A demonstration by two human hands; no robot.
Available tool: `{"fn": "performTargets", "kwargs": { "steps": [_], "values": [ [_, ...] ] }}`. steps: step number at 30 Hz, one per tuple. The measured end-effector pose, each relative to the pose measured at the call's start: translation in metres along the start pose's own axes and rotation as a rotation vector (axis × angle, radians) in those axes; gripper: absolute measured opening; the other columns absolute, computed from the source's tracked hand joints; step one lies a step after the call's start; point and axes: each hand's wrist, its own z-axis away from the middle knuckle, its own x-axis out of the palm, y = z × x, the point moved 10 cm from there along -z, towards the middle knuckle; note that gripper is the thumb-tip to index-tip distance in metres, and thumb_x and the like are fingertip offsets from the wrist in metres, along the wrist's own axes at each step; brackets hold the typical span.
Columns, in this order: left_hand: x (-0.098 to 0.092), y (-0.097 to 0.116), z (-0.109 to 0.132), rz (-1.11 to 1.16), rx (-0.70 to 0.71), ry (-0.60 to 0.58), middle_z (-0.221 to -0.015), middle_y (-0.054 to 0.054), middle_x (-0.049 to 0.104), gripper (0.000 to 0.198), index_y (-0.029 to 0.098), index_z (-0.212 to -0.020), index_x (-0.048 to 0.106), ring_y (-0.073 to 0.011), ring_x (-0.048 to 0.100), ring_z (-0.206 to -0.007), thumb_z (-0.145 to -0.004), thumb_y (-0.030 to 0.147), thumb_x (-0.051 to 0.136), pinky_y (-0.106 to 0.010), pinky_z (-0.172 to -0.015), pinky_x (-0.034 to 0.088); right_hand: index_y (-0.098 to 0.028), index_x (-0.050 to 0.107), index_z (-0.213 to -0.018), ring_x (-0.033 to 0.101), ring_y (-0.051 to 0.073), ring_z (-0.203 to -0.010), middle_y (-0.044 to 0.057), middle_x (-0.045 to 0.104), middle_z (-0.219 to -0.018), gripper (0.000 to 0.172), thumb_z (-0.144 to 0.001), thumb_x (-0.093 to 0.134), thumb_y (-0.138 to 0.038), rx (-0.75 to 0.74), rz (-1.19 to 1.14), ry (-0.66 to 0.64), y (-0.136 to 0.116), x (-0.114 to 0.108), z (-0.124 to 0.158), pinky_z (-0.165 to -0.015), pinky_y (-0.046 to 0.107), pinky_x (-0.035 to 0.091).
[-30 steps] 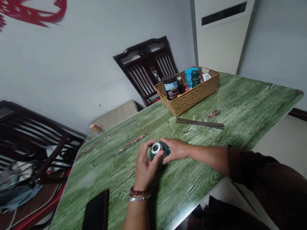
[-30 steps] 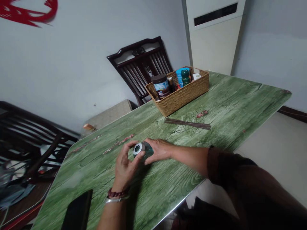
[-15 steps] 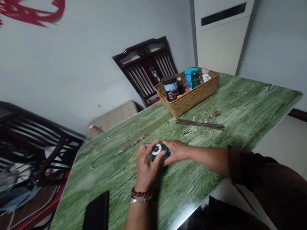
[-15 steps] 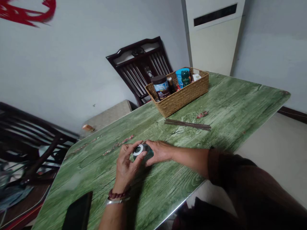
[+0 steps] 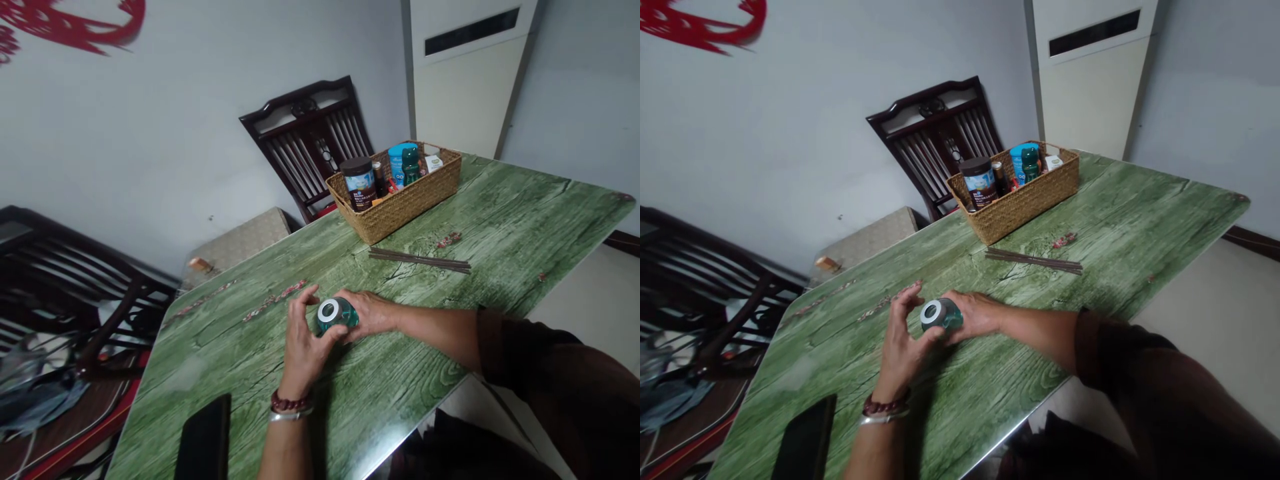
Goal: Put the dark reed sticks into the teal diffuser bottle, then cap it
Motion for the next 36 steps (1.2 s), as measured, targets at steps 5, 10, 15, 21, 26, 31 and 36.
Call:
{"fn": "performTargets", "kwargs": {
  "steps": [5,10,15,21,26,31,36],
  "values": [
    [0.015,0.003,0.002,0.201,-0.018,-0.194,-0.145,-0.014,0.049,0.066,0.027,-0.15,0.032,-0.0305,0.047,-0.136,-0.093,0.05,0.056,-0.051,-0.112,0.037,-0.022,0.049,-0.125,0.066,0.025,-0.095,0.005,0.067,-0.106,0.077,-0.061,0.086,-0.042,0.016,0.004,0.012,0.004,0.001,0.0,-0.074,0.03,0.046],
    [-0.004,0.001,-0.001,0.03,0.003,0.011,-0.129,-0.013,0.058,0.076,0.025,-0.143,0.042,-0.0336,0.053,-0.125,-0.08,0.056,0.071,-0.055,-0.108,0.038,-0.022,0.047,-0.127,0.066,0.026,-0.098,0.005,0.067,-0.11,0.077,-0.063,0.086,-0.043,0.011,0.011,0.0,0.002,0.001,0.0,-0.078,0.031,0.047],
    [0.008,0.005,0.0,0.196,0.019,-0.134,-0.143,-0.013,0.051,0.067,0.028,-0.148,0.036,-0.0308,0.049,-0.133,-0.089,0.049,0.061,-0.049,-0.108,0.041,-0.021,0.047,-0.125,0.066,0.026,-0.097,0.006,0.067,-0.108,0.077,-0.063,0.085,-0.045,0.033,0.01,-0.012,0.001,0.0,0.002,-0.077,0.031,0.047],
    [-0.004,0.005,-0.004,-0.092,0.001,0.032,-0.104,-0.007,0.065,0.049,0.023,-0.123,0.057,-0.028,0.063,-0.104,-0.083,0.049,0.069,-0.048,-0.097,0.046,-0.02,0.048,-0.123,0.066,0.026,-0.095,0.006,0.067,-0.105,0.075,-0.063,0.085,-0.047,0.035,0.049,-0.01,0.0,-0.001,0.001,-0.075,0.031,0.047],
    [0.012,0.012,0.0,0.033,0.061,-0.172,-0.136,-0.013,0.057,0.053,0.024,-0.141,0.042,-0.0288,0.055,-0.126,-0.094,0.045,0.055,-0.047,-0.104,0.043,-0.021,0.048,-0.123,0.066,0.025,-0.096,0.005,0.067,-0.108,0.075,-0.063,0.085,-0.048,0.034,0.037,-0.012,0.001,-0.001,0.001,-0.074,0.03,0.046],
    [-0.001,0.012,-0.002,-0.147,0.068,0.0,-0.113,-0.011,0.064,0.063,0.022,-0.133,0.052,-0.0315,0.06,-0.11,-0.082,0.054,0.069,-0.052,-0.1,0.044,-0.02,0.047,-0.123,0.067,0.026,-0.095,0.006,0.067,-0.106,0.076,-0.063,0.084,-0.047,0.061,0.061,-0.021,0.004,0.002,0.0,-0.073,0.03,0.047],
    [0.016,0.014,0.002,0.05,0.056,-0.209,-0.146,-0.013,0.05,0.065,0.025,-0.148,0.036,-0.0303,0.048,-0.134,-0.091,0.047,0.059,-0.048,-0.109,0.039,-0.021,0.047,-0.124,0.066,0.027,-0.099,0.007,0.067,-0.109,0.076,-0.064,0.084,-0.047,0.04,0.028,-0.01,0.001,0.0,0.0,-0.077,0.032,0.047]
  ]
}}
